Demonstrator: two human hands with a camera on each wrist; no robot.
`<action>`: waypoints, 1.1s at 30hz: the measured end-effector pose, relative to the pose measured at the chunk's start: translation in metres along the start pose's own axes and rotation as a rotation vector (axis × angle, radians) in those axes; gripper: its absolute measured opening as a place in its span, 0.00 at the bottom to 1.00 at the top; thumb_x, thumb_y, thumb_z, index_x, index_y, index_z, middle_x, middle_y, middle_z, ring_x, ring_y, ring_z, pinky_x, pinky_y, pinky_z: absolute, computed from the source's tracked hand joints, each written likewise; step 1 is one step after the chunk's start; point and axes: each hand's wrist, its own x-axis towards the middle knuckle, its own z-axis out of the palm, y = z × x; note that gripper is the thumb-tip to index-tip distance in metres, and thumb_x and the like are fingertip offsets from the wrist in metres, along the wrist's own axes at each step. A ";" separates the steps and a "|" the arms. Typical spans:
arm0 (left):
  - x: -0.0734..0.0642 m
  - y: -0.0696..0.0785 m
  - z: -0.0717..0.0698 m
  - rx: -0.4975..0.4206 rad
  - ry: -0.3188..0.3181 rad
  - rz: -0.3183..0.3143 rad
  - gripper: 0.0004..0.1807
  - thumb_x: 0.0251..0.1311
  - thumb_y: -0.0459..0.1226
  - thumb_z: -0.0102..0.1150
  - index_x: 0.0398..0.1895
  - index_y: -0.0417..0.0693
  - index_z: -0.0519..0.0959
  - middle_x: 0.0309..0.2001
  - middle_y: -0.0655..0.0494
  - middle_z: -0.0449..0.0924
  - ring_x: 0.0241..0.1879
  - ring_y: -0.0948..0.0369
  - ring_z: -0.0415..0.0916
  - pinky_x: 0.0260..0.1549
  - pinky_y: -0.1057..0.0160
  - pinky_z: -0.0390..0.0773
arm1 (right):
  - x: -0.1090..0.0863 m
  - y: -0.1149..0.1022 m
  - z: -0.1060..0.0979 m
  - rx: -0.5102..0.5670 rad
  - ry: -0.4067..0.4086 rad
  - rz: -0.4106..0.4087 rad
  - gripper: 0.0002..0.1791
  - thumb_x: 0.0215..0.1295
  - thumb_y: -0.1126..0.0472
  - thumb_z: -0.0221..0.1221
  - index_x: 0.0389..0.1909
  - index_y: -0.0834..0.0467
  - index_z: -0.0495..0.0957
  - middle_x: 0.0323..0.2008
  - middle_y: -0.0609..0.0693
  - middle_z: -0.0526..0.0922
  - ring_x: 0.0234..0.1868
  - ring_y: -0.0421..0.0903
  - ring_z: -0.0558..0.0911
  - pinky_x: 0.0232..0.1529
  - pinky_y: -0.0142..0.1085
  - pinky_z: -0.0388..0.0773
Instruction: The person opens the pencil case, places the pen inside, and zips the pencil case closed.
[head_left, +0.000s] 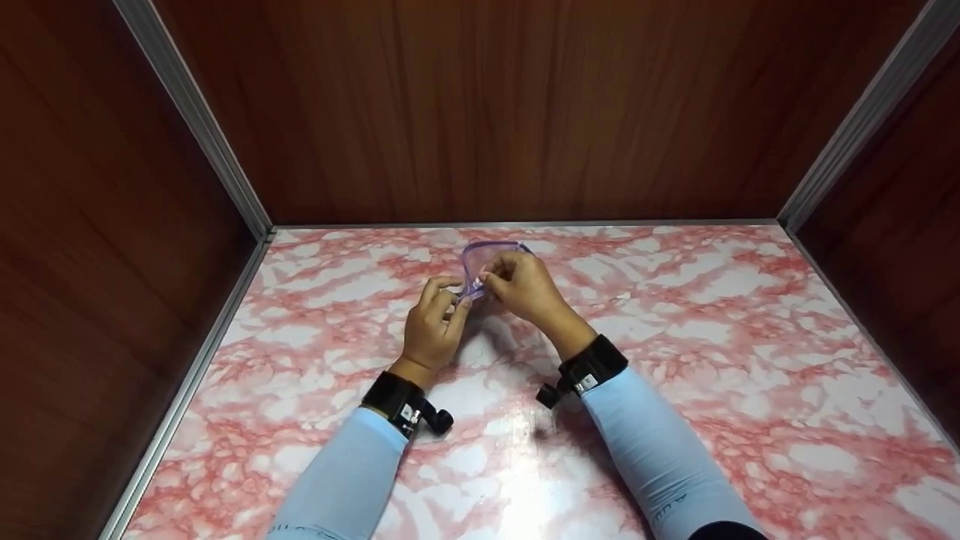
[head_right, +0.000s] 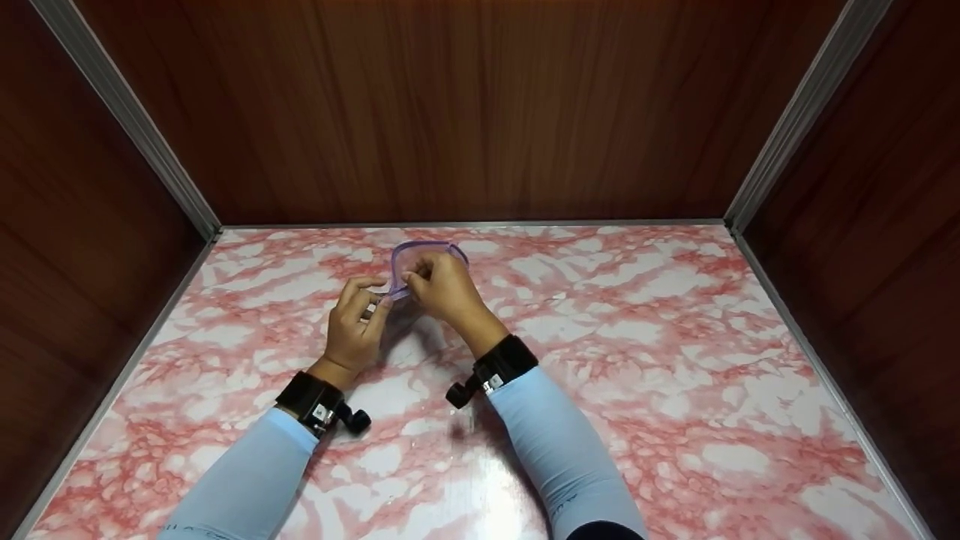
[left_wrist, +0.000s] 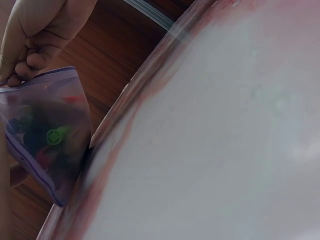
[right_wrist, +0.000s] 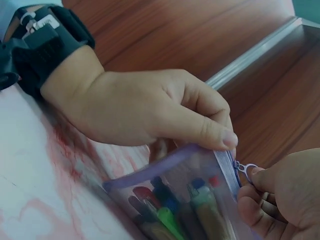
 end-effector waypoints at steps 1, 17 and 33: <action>0.000 0.000 0.000 0.005 -0.001 0.003 0.08 0.75 0.33 0.69 0.37 0.40 0.81 0.52 0.41 0.86 0.34 0.54 0.89 0.34 0.63 0.92 | 0.001 0.001 -0.001 -0.018 0.008 -0.005 0.05 0.76 0.66 0.71 0.38 0.63 0.88 0.29 0.52 0.88 0.26 0.37 0.79 0.29 0.27 0.78; 0.000 -0.006 0.003 0.069 0.051 0.086 0.17 0.72 0.32 0.64 0.27 0.41 0.68 0.28 0.48 0.68 0.26 0.55 0.67 0.25 0.58 0.73 | 0.019 0.005 -0.005 -0.120 0.022 0.004 0.05 0.76 0.65 0.71 0.40 0.63 0.89 0.33 0.55 0.89 0.33 0.42 0.80 0.34 0.32 0.76; -0.001 -0.007 0.003 0.093 0.103 0.146 0.18 0.69 0.30 0.63 0.25 0.43 0.64 0.26 0.49 0.63 0.22 0.60 0.55 0.18 0.59 0.62 | 0.056 0.025 -0.037 -0.219 0.024 0.067 0.05 0.78 0.65 0.68 0.43 0.64 0.88 0.37 0.57 0.89 0.37 0.49 0.83 0.37 0.36 0.79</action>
